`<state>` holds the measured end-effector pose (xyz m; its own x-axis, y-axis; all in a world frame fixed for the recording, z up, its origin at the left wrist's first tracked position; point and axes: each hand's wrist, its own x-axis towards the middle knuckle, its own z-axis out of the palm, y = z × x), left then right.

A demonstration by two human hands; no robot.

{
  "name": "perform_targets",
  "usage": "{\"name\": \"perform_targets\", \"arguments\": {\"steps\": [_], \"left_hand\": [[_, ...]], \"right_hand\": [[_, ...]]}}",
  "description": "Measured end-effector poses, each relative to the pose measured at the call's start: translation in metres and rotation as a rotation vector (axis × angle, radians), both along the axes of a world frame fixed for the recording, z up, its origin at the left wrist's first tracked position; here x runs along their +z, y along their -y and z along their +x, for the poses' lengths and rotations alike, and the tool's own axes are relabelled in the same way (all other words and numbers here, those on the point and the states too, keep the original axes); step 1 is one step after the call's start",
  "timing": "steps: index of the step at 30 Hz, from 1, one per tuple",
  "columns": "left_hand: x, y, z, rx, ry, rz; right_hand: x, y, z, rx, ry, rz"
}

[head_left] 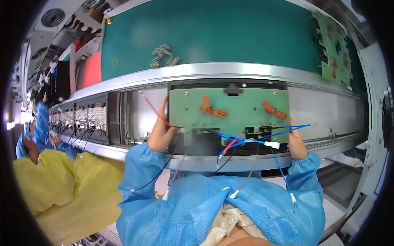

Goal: Connecting wires to a printed circuit board and placing it into a test fixture for verification.

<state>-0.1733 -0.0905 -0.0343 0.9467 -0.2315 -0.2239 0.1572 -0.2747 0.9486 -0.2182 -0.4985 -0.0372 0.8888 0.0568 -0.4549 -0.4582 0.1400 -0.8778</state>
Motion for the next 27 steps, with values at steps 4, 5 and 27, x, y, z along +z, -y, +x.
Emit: {"name": "perform_targets", "arguments": {"steps": [4, 5, 27], "left_hand": [[0.005, -0.012, 0.003, 0.013, -0.039, -0.032], [0.006, -0.016, 0.004, -0.002, -0.032, -0.007], [0.121, 0.074, 0.041, -0.840, 0.701, 0.909]], "right_hand": [[0.002, -0.009, 0.004, 0.142, 0.074, -0.041], [0.002, -0.010, 0.003, 0.164, 0.103, -0.050], [0.084, -0.092, 0.207, 1.295, 0.839, -0.797]]}}
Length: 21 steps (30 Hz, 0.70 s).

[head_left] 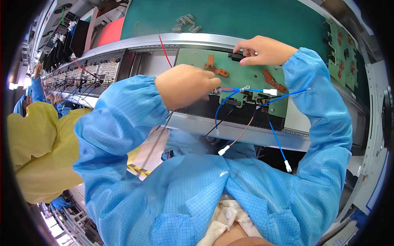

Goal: Connecting wires to a printed circuit board and placing it into a test fixture for verification.

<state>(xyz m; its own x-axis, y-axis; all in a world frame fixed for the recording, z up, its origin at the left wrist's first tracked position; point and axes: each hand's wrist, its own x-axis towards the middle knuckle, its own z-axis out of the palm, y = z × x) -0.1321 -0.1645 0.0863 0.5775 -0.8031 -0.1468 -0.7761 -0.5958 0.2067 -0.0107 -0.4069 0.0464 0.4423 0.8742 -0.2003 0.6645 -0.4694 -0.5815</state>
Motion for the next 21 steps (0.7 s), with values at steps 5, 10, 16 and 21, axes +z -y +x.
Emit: {"name": "perform_targets", "arguments": {"steps": [5, 10, 16, 21], "left_hand": [[0.000, 0.014, -0.003, -0.051, 0.050, -0.049], [-0.025, 0.020, 0.004, -0.187, 0.073, -0.119], [-0.042, 0.030, -0.003, -0.081, 0.046, -0.076], [-0.045, 0.031, -0.005, -0.121, 0.142, -0.063]], "right_hand": [[-0.003, -0.009, -0.007, -0.060, 0.126, -0.054], [-0.016, -0.019, -0.003, -0.025, 0.174, -0.007], [-0.018, -0.022, -0.004, -0.061, 0.304, -0.068], [-0.026, -0.019, -0.001, -0.044, 0.318, 0.023]]}}
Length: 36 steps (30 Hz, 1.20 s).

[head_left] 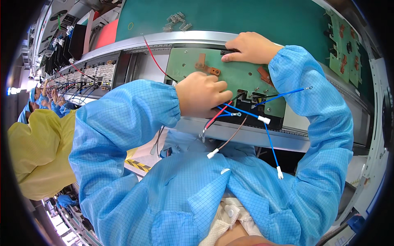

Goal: Connecting wires to a printed circuit board and placing it into a test fixture for verification.

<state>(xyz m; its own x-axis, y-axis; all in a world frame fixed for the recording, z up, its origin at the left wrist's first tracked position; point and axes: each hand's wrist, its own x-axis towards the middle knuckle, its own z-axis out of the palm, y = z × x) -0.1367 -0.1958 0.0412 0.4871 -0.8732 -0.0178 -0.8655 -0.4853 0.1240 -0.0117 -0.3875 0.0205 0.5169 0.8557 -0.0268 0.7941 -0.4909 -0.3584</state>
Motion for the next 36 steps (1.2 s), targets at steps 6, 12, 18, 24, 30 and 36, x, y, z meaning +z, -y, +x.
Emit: {"name": "perform_targets", "arguments": {"steps": [6, 12, 18, 24, 30, 36], "left_hand": [[-0.004, 0.006, 0.005, -0.106, 0.003, 0.078], [0.011, 0.008, 0.012, -0.173, -0.011, 0.008], [0.010, 0.013, 0.016, -0.153, -0.031, 0.070], [0.009, 0.011, 0.017, -0.165, -0.031, 0.053], [0.012, 0.010, 0.020, -0.173, -0.025, 0.018], [0.028, 0.010, 0.027, -0.186, -0.032, 0.052]], "right_hand": [[-0.011, 0.001, 0.004, 0.006, 0.010, 0.104], [0.003, 0.005, 0.005, 0.027, 0.028, 0.191], [-0.010, 0.008, 0.006, 0.025, -0.001, 0.230], [0.001, 0.006, 0.004, -0.044, -0.022, 0.096], [0.007, 0.003, 0.001, -0.066, -0.104, 0.058], [0.009, 0.006, 0.012, -0.020, -0.149, 0.151]]}}
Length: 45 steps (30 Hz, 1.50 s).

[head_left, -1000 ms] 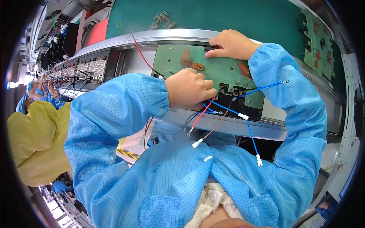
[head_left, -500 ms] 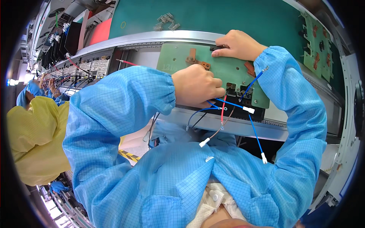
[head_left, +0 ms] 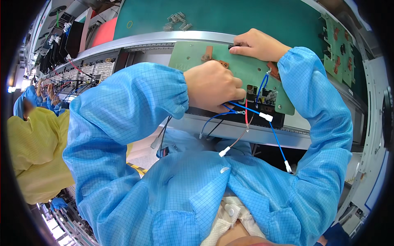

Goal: Connecting wires to a printed circuit board and placing it into a test fixture for verification.

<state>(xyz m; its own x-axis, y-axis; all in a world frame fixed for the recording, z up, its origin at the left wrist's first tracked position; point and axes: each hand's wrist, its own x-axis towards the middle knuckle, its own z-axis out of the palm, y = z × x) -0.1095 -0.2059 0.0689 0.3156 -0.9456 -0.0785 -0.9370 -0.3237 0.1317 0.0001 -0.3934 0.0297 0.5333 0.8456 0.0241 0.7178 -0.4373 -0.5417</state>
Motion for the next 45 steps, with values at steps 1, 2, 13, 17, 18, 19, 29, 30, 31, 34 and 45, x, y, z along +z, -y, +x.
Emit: {"name": "perform_targets", "arguments": {"steps": [1, 2, 13, 17, 18, 19, 29, 30, 31, 34, 45], "left_hand": [[0.003, 0.000, 0.001, -0.003, 0.011, -0.024], [0.005, -0.001, 0.002, -0.007, 0.022, -0.048], [0.022, -0.026, -0.005, 0.089, 0.197, -0.357], [0.013, -0.053, -0.016, 0.095, 0.081, -0.456], [0.008, -0.055, -0.020, 0.092, 0.082, -0.456], [0.006, -0.057, -0.027, 0.048, 0.157, -0.463], [0.015, -0.096, -0.068, 0.336, -0.060, -0.420], [0.016, -0.101, -0.074, 0.341, -0.056, -0.419], [0.010, -0.103, -0.070, 0.393, -0.107, -0.469], [-0.002, -0.117, -0.078, 0.458, -0.176, -0.610], [-0.019, -0.160, -0.078, 0.985, -0.139, -0.710]], "right_hand": [[0.001, 0.001, 0.000, 0.000, -0.001, -0.003], [0.002, 0.001, 0.001, -0.012, -0.032, 0.031], [0.098, 0.013, 0.005, -0.161, -0.088, -0.143], [0.109, 0.034, 0.019, -0.140, 0.001, 0.003], [0.113, 0.037, 0.023, -0.162, 0.062, -0.025], [0.114, 0.042, 0.031, -0.168, 0.102, -0.060], [0.089, 0.098, 0.107, -0.561, 0.223, 0.031], [0.077, 0.103, 0.120, -0.556, 0.225, 0.034], [0.051, 0.115, 0.143, -0.520, 0.281, 0.027], [0.022, 0.125, 0.173, -0.446, 0.439, 0.032], [0.006, 0.104, 0.199, -0.476, 0.503, -0.047]]}}
